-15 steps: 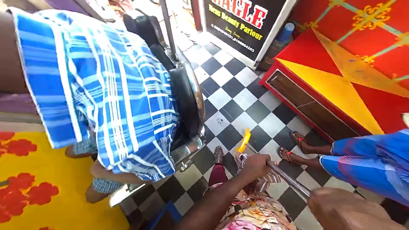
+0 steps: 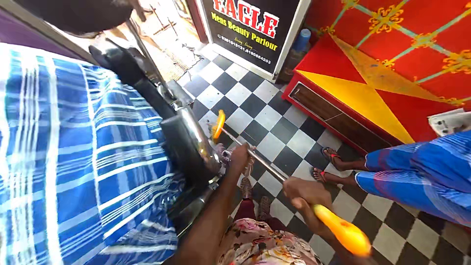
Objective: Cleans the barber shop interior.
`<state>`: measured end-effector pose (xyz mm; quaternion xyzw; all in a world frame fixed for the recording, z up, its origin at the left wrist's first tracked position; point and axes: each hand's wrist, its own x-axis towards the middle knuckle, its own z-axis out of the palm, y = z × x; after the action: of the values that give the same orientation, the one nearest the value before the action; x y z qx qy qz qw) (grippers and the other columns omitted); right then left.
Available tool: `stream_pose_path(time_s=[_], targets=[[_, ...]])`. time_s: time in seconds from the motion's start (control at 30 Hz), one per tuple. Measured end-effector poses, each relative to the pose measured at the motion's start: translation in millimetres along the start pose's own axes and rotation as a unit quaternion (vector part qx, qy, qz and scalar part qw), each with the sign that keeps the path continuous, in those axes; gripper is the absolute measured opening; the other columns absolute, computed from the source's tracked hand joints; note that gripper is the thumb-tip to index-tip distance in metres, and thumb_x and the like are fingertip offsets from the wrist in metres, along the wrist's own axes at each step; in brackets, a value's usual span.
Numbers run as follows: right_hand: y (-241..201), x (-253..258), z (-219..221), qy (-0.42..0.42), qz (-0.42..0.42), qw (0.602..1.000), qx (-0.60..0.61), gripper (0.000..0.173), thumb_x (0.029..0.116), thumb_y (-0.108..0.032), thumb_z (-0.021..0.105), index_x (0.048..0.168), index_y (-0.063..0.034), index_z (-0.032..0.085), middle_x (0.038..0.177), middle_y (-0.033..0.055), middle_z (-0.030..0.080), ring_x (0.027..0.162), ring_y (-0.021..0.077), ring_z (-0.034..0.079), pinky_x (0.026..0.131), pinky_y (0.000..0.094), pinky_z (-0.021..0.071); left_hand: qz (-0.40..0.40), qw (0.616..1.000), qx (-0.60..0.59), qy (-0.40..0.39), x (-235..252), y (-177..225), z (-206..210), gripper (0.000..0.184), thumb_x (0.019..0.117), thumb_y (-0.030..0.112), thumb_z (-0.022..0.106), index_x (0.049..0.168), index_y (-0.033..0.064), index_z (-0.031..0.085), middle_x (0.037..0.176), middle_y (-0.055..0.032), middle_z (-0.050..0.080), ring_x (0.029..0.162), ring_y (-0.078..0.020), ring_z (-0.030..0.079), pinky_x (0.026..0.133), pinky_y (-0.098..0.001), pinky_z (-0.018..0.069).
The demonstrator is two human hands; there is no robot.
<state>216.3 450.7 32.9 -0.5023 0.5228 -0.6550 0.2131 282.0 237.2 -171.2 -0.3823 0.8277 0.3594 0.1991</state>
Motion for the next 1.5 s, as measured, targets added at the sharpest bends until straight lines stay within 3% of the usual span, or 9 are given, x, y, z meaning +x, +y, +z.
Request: stream_pose_path(time_s=[0.2, 0.33, 0.43, 0.57, 0.73, 0.97, 1.2, 1.33, 1.5], targets=[[-107, 42, -92, 0.049, 0.020, 0.997, -0.064, 0.047, 0.1070, -0.044, 0.049, 0.070, -0.0143, 0.048, 0.058, -0.0006, 0.044, 0.053, 0.0101, 0.051, 0.058, 0.0271, 0.0487, 0.139, 0.979, -0.042, -0.141, -40, 168, 2, 0.047, 0.1045, 0.048, 0.053, 0.127, 0.0099, 0.066, 0.116, -0.0194, 0.070, 0.111, -0.0389, 0.067, 0.094, -0.0616, 0.0530], [-67, 79, -156, 0.095, 0.006, 0.985, -0.141, 0.039, 0.1059, -0.045, 0.052, 0.076, -0.0192, 0.054, 0.058, -0.0075, 0.044, 0.051, 0.0035, 0.047, 0.052, 0.0219, 0.0459, 0.215, 0.958, -0.066, -0.175, 22, 259, 35, 0.038, 0.1055, 0.038, 0.053, 0.127, 0.0100, 0.065, 0.119, -0.0193, 0.070, 0.114, -0.0393, 0.067, 0.094, -0.0637, 0.0521], [-13, 114, -208, 0.118, 0.009, 0.980, -0.161, 0.037, 0.1044, -0.047, 0.055, 0.076, -0.0241, 0.057, 0.057, -0.0116, 0.046, 0.050, 0.0013, 0.047, 0.051, 0.0213, 0.0444, 0.209, 0.963, -0.067, -0.157, 96, 290, 37, 0.033, 0.1028, 0.033, 0.058, 0.128, 0.0128, 0.065, 0.120, -0.0193, 0.070, 0.113, -0.0403, 0.067, 0.092, -0.0659, 0.0521], [59, 156, -266, 0.129, 0.044, 0.988, -0.076, 0.036, 0.1028, -0.051, 0.055, 0.075, -0.0292, 0.062, 0.060, -0.0137, 0.052, 0.053, 0.0005, 0.051, 0.053, 0.0209, 0.0465, 0.129, 0.983, -0.076, -0.103, 186, 284, -1, 0.040, 0.1029, 0.035, 0.059, 0.133, 0.0092, 0.063, 0.122, -0.0226, 0.069, 0.115, -0.0426, 0.066, 0.094, -0.0661, 0.0516], [104, 204, -284, 0.041, 0.059, 0.997, -0.011, 0.044, 0.1059, -0.047, 0.051, 0.072, -0.0196, 0.056, 0.060, -0.0079, 0.048, 0.056, 0.0034, 0.050, 0.058, 0.0234, 0.0471, 0.009, 0.998, -0.056, -0.038, 234, 241, -61, 0.044, 0.1028, 0.045, 0.056, 0.129, 0.0107, 0.062, 0.116, -0.0223, 0.070, 0.110, -0.0430, 0.067, 0.089, -0.0648, 0.0540], [76, 362, -307, 0.024, -0.010, 1.000, 0.011, 0.040, 0.1045, -0.045, 0.055, 0.071, -0.0220, 0.053, 0.053, -0.0109, 0.040, 0.047, 0.0008, 0.042, 0.048, 0.0194, 0.0412, 0.105, 0.980, -0.156, -0.058, 263, 316, -159, 0.040, 0.1036, 0.039, 0.058, 0.130, 0.0093, 0.062, 0.112, -0.0206, 0.071, 0.107, -0.0397, 0.069, 0.091, -0.0629, 0.0535], [183, 525, -300, -0.039, 0.071, 0.996, -0.034, 0.036, 0.1014, -0.047, 0.060, 0.071, -0.0273, 0.059, 0.054, -0.0137, 0.043, 0.046, -0.0005, 0.042, 0.046, 0.0189, 0.0406, 0.151, 0.958, -0.225, -0.089, 419, 335, -215, 0.044, 0.1042, 0.040, 0.056, 0.133, 0.0070, 0.061, 0.124, -0.0213, 0.068, 0.117, -0.0388, 0.065, 0.098, -0.0633, 0.0504], [234, 609, -272, -0.100, 0.080, 0.992, 0.000, 0.038, 0.1000, -0.050, 0.061, 0.070, -0.0270, 0.058, 0.055, -0.0135, 0.043, 0.047, -0.0002, 0.042, 0.047, 0.0184, 0.0396, 0.074, 0.958, -0.265, -0.081, 464, 299, -278, 0.048, 0.1027, 0.045, 0.056, 0.137, 0.0120, 0.059, 0.127, -0.0201, 0.068, 0.120, -0.0398, 0.064, 0.099, -0.0649, 0.0491], [282, 677, -192, -0.220, 0.052, 0.969, 0.101, 0.039, 0.1028, -0.047, 0.057, 0.072, -0.0230, 0.055, 0.058, -0.0116, 0.045, 0.052, 0.0000, 0.046, 0.054, 0.0189, 0.0433, -0.044, 0.947, -0.318, -0.005, 485, 191, -343, 0.043, 0.1019, 0.037, 0.059, 0.139, 0.0139, 0.058, 0.127, -0.0200, 0.067, 0.120, -0.0400, 0.064, 0.098, -0.0639, 0.0499]])
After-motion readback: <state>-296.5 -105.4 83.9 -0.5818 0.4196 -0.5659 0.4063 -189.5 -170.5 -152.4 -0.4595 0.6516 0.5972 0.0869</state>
